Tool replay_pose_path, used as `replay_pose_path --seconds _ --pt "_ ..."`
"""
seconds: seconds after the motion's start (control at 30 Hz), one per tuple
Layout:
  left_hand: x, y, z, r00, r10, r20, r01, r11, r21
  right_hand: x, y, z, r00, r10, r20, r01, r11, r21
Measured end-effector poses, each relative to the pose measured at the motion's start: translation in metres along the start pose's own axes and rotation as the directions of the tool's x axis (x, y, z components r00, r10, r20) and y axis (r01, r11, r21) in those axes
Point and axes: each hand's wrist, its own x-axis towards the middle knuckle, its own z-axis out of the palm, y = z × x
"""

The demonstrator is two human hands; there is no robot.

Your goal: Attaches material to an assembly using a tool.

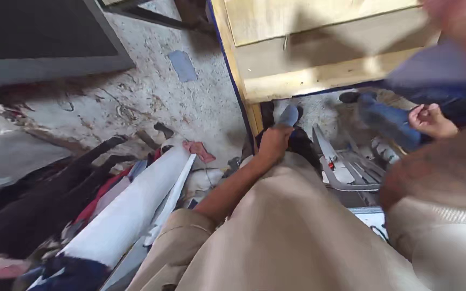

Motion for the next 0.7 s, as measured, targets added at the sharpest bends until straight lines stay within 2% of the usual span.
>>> replay_pose_path --seconds 0.07,0.13,0.2,0.23,0.3,0.37,0.5,0.6,0.7 --pt "-0.001 0.009 0.002 0.996 0.032 -0.082 -0.021 0.991 0.133 -0.099 -0.038 0.016 0.957 0.259 0.132 -0.281 0.942 0.182" --pt "0.003 0.009 0.003 0.975 0.144 -0.171 -0.074 0.930 0.360 -0.182 -0.019 0.053 0.904 0.380 0.195 -0.426 0.770 0.475" --pt "0.002 0.006 0.001 0.959 0.215 -0.183 -0.076 0.821 0.566 -0.240 0.011 0.107 0.872 0.434 0.228 -0.463 0.576 0.674" --pt "0.005 0.005 -0.001 0.961 0.210 -0.179 -0.047 0.763 0.644 -0.258 0.028 0.139 0.874 0.429 0.229 -0.448 0.529 0.720" --pt "0.008 0.003 0.000 0.964 0.181 -0.197 0.025 0.673 0.739 -0.281 0.058 0.196 0.876 0.418 0.239 -0.448 0.524 0.725" --pt "0.012 -0.007 0.008 0.944 0.197 -0.265 0.096 0.604 0.791 -0.286 0.079 0.249 0.896 0.375 0.239 -0.422 0.545 0.725" --pt "0.018 -0.027 0.014 0.873 0.332 -0.357 0.186 0.450 0.874 -0.249 0.101 0.347 0.983 0.155 0.100 -0.174 0.597 0.783" --pt "0.017 -0.026 0.011 0.857 0.351 -0.377 0.267 0.324 0.908 -0.210 0.098 0.399 0.998 0.067 0.012 -0.047 0.551 0.833" --pt "0.013 -0.024 0.002 0.862 0.327 -0.386 0.333 0.209 0.920 -0.166 0.091 0.434 0.986 -0.028 -0.167 0.161 0.453 0.877"
